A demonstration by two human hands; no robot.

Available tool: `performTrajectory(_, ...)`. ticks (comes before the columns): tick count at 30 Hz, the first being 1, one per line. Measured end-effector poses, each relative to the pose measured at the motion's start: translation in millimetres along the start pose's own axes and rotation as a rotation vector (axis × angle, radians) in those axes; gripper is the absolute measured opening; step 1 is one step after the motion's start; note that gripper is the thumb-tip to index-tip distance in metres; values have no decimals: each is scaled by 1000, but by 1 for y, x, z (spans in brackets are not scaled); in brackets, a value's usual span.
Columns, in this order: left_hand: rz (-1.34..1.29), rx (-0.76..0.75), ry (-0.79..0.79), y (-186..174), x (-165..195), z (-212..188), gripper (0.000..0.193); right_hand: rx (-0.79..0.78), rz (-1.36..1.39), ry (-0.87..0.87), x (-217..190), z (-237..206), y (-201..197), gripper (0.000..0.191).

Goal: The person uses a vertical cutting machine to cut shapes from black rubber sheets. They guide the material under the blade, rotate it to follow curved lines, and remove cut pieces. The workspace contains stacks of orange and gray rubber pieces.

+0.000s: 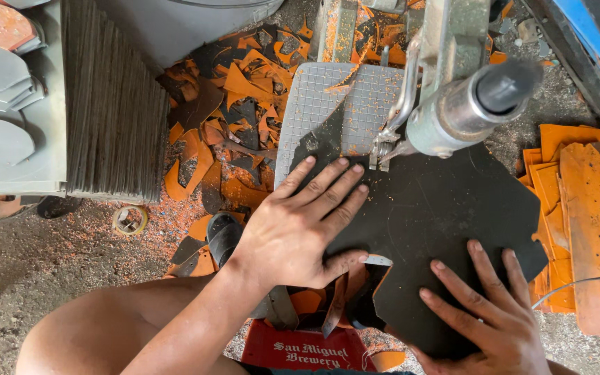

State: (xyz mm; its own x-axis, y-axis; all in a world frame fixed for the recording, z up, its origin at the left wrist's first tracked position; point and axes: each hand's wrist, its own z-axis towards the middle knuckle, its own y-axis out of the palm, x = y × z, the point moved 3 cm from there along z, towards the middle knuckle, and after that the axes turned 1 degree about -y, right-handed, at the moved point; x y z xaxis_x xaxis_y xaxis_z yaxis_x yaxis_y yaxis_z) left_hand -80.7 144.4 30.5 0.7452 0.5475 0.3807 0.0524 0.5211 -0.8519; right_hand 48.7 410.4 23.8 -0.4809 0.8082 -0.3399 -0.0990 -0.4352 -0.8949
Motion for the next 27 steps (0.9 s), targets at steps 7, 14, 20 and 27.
performTrajectory(7, 4, -9, -16, 0, -2, 5, 74, 3, -30, 60, 1, 10, -2, 57)
performTrajectory(14, 28, -42, -24, 0, -4, 11, 81, -16, -27, 56, 6, 14, -4, 62)
performTrajectory(20, 36, -65, -26, 0, -5, 16, 81, -7, -13, 78, 7, 17, -4, 63)
performTrajectory(27, 37, -83, -11, 0, -10, 22, 84, -24, -29, 85, 11, 22, -5, 65)
